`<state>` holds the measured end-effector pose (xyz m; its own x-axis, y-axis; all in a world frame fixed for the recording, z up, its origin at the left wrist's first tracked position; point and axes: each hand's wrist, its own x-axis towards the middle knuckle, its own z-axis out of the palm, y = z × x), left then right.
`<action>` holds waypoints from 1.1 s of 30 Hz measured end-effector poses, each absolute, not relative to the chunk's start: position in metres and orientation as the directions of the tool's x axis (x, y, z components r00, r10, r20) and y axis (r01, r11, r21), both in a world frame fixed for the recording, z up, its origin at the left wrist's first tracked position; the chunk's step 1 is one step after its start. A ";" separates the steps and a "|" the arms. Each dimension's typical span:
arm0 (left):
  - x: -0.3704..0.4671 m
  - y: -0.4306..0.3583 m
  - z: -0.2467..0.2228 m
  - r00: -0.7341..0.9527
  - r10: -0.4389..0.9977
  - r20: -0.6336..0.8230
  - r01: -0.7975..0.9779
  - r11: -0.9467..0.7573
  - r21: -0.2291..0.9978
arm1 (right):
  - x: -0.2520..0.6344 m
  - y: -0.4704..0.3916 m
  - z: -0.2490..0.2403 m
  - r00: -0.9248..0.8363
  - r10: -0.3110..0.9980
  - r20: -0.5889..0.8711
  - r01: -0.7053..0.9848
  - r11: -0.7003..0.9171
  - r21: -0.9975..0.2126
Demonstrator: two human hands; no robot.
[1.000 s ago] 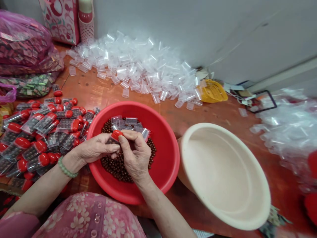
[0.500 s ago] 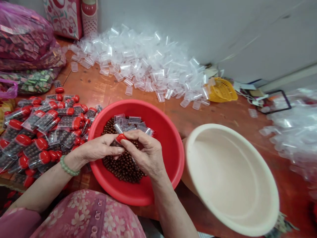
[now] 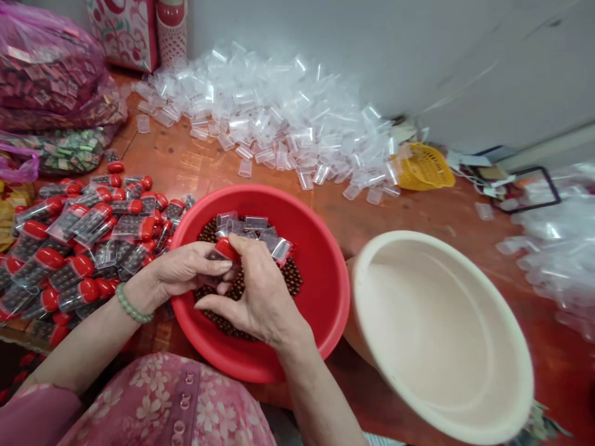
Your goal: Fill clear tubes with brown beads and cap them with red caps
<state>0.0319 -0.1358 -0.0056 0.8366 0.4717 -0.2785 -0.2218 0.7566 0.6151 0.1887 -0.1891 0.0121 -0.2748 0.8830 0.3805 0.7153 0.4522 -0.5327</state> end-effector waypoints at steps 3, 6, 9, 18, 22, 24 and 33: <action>0.032 -0.136 -0.007 0.862 0.427 -0.274 -0.200 0.783 0.589 | 0.181 -0.191 0.004 -0.293 0.839 0.459 0.783 0.486 -0.388; 0.033 -0.137 -0.007 0.864 0.419 -0.278 -0.194 0.788 0.585 | 0.177 -0.189 0.000 -0.273 0.804 0.528 0.816 0.484 -0.316; 0.034 -0.138 -0.007 0.866 0.412 -0.283 -0.185 0.789 0.585 | 0.177 -0.187 0.001 -0.301 0.767 0.566 0.810 0.519 -0.273; 0.033 -0.144 -0.010 0.896 0.385 -0.221 -0.195 0.789 0.583 | 0.179 -0.190 0.000 -0.348 0.689 0.635 0.800 0.571 -0.182; 0.033 -0.147 -0.007 0.865 0.463 -0.193 -0.287 0.772 0.567 | 0.187 -0.191 0.003 -0.318 0.713 0.625 0.785 0.568 -0.248; 0.033 -0.148 -0.004 0.836 0.506 -0.212 -0.336 0.778 0.531 | 0.193 -0.192 0.006 -0.152 0.756 0.637 0.773 0.492 -0.400; 0.030 -0.155 -0.002 0.762 0.553 -0.338 -0.337 0.784 0.522 | 0.196 -0.196 0.004 -0.268 0.727 0.632 0.794 0.538 -0.283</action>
<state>0.0302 -0.1551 -0.0023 0.7617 0.5526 -0.3383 -0.3369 0.7837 0.5219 0.1963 -0.1956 0.0036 -0.2675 0.7274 0.6320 0.7941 0.5379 -0.2830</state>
